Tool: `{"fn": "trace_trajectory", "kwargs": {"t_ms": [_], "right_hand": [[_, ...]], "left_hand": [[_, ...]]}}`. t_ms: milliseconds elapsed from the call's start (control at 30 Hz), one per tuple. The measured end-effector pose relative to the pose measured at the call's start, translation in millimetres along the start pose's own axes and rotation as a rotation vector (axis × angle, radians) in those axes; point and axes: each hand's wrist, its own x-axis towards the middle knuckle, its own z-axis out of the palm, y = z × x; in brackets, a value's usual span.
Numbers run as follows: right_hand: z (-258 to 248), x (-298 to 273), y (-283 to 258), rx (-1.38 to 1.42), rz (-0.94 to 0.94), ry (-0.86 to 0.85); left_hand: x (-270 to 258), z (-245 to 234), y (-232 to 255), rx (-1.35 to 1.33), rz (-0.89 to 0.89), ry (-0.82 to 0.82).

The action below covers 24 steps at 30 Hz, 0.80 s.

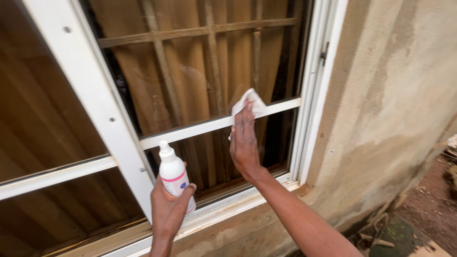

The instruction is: The person cleans a window by applying liquid from a bottle, wiping the glass and window frame with a cloth, and rinsing the cloth in a bucket of water.

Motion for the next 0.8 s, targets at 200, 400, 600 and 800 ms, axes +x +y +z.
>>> {"fn": "trace_trajectory", "kwargs": {"t_ms": [200,400,600,800], "right_hand": [[38,-10,-82,0.171,-0.25,-0.128],[63,-5,-144,0.517,-0.207,-0.273],[26,-13,-137,1.064,0.323,-0.45],[-14,-48,-158,1.83,1.03,-0.698]], "left_hand": [[-23,-21,1,-0.009,-0.005,0.009],[-46,-51,6,-0.015,-0.006,0.083],[-61,-82,8,-0.192,0.063,0.086],[-87,-108,4,-0.369,0.174,-0.051]]}}
